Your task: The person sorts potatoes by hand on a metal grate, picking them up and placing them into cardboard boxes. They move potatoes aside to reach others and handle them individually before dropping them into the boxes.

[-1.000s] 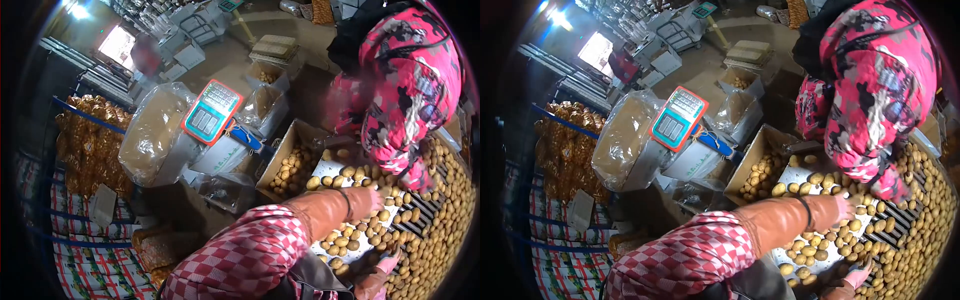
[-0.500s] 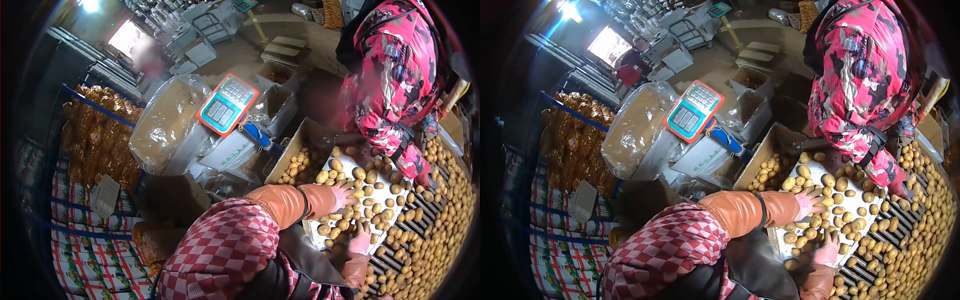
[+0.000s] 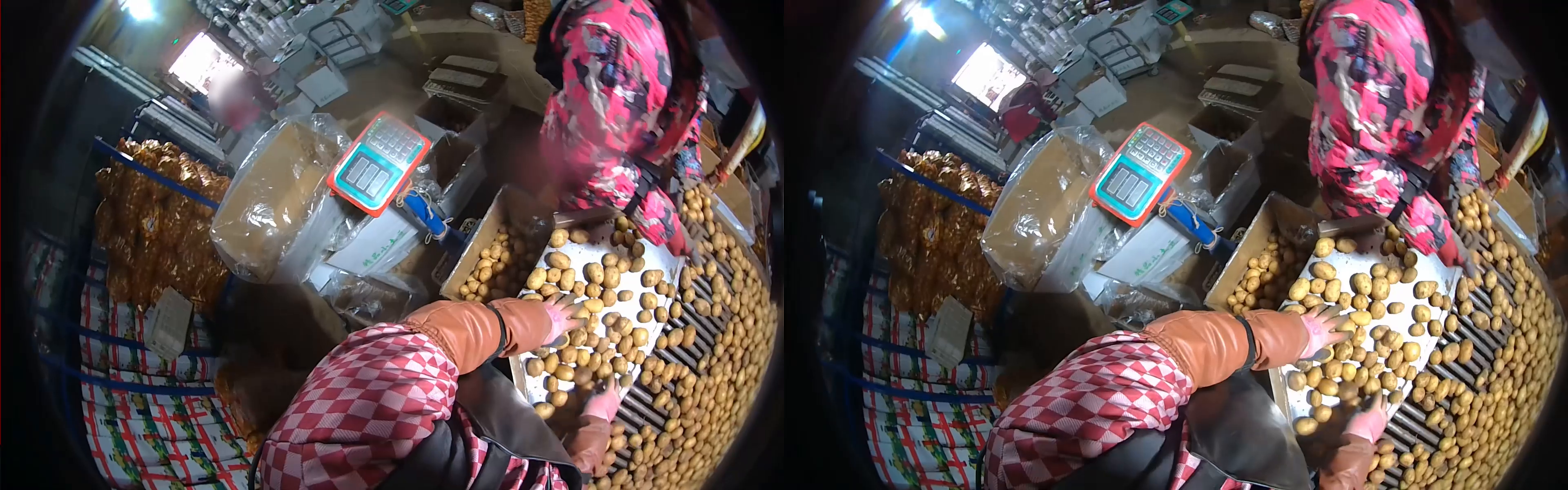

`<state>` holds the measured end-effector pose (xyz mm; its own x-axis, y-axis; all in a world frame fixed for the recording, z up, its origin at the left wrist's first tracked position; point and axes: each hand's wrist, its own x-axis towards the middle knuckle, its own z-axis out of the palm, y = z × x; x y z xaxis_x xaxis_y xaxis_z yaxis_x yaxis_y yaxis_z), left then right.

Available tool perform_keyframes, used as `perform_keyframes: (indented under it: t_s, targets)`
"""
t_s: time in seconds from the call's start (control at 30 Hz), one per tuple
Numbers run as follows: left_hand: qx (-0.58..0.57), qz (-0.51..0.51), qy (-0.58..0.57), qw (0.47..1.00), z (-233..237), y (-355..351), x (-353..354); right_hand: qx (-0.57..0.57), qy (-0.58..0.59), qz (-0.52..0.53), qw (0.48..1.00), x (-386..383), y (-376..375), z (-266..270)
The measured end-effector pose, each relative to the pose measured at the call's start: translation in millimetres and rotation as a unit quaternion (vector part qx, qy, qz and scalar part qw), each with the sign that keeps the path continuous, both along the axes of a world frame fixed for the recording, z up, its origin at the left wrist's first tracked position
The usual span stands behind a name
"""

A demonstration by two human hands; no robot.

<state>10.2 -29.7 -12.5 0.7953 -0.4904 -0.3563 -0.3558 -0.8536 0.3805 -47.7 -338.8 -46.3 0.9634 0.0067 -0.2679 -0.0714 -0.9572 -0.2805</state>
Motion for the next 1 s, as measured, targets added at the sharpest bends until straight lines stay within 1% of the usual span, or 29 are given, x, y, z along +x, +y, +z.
perform_keyframes:
  t_s: [0.03, 0.07, 0.1, 0.13, 0.17, 0.2, 0.23, 0.27, 0.3, 0.33, 0.37, 0.4, 0.47, 0.5, 0.53, 0.6, 0.63, 0.67, 0.7, 0.73, 0.8, 0.83, 0.87, 0.9, 0.93, 0.97, 1.0]
  targets:
    - [0.022, -0.012, 0.026, 0.999, 25, 4, 1, 0.043, 0.048, -0.036, 0.997, -1, 25, 30]
    - [0.036, -0.042, -0.077, 0.996, -9, 9, -1, 0.127, -0.006, 0.020, 0.992, -7, 5, -20]
    - [-0.032, 0.028, 0.091, 0.995, 17, 17, 12, 0.401, -0.036, -0.050, 0.914, -9, -13, -92]
    - [-0.037, -0.070, 0.011, 0.997, 47, 32, 6, 0.482, 0.039, -0.174, 0.858, -14, 8, -32]
    - [-0.013, -0.051, 0.057, 0.997, 36, 34, 11, 0.543, 0.114, -0.354, 0.753, -12, 20, -4]
    - [-0.004, -0.115, -0.003, 0.993, 20, 43, 9, 0.590, 0.153, -0.521, 0.597, -16, 14, 13]
    - [-0.013, -0.085, 0.037, 0.996, 33, 49, 7, 0.532, 0.176, -0.639, 0.526, -29, 9, 13]
    - [-0.085, -0.057, 0.012, 0.995, 11, 59, 3, 0.646, 0.111, -0.559, 0.508, -32, 31, 50]
    - [-0.067, -0.031, -0.014, 0.997, -11, 66, -3, 0.484, 0.034, -0.305, 0.819, -40, 37, 105]
    - [-0.060, -0.032, -0.034, 0.997, -4, 70, -2, 0.703, 0.005, -0.353, 0.617, -51, 37, 75]
    - [-0.081, -0.009, -0.081, 0.993, -9, 68, -7, 0.752, 0.041, -0.406, 0.518, -53, 30, 73]
    - [-0.080, -0.022, -0.076, 0.994, -7, 63, -8, 0.779, 0.067, -0.439, 0.442, -54, 24, 58]
    - [-0.103, -0.070, -0.124, 0.984, 10, 41, -12, 0.762, -0.008, -0.321, 0.562, -76, 35, 53]
    - [-0.090, -0.157, -0.120, 0.976, 21, 28, -14, 0.780, 0.018, -0.403, 0.478, -76, 39, 52]
    - [-0.083, -0.230, -0.107, 0.964, 26, 15, -19, 0.763, 0.033, -0.426, 0.485, -77, 42, 56]
    - [-0.061, -0.320, -0.088, 0.941, 26, 12, -18, 0.707, 0.044, -0.430, 0.560, -86, 45, 70]
    - [-0.047, -0.311, -0.112, 0.943, 23, 20, -11, 0.706, 0.040, -0.435, 0.558, -92, 41, 69]
    - [-0.034, -0.302, -0.137, 0.943, 18, 32, -2, 0.722, 0.052, -0.452, 0.521, -98, 32, 67]
    - [0.000, -0.238, -0.156, 0.959, 12, 38, -3, 0.737, 0.063, -0.469, 0.482, -105, 24, 64]
    - [-0.009, -0.156, -0.107, 0.982, 13, 45, -1, 0.742, 0.002, -0.499, 0.448, -116, 24, 50]
    - [-0.010, -0.066, -0.167, 0.984, 4, 52, -3, 0.751, 0.012, -0.486, 0.447, -134, 12, 42]
    - [-0.009, -0.071, -0.164, 0.984, 3, 49, -5, 0.699, -0.006, -0.526, 0.484, -135, 22, 59]
    - [-0.051, -0.032, -0.195, 0.979, 2, 43, -5, 0.699, -0.008, -0.529, 0.482, -134, 30, 67]
    - [-0.094, 0.007, -0.225, 0.970, 3, 37, -6, 0.685, -0.023, -0.520, 0.509, -132, 36, 73]
    - [-0.091, -0.073, -0.232, 0.966, 17, 28, -6, 0.671, -0.039, -0.511, 0.536, -132, 41, 76]
    - [-0.124, -0.109, -0.145, 0.976, 24, 16, -9, 0.611, -0.059, -0.430, 0.662, -135, 46, 77]
    - [-0.155, -0.143, -0.055, 0.976, 30, 1, -14, 0.611, -0.060, -0.434, 0.659, -135, 46, 81]
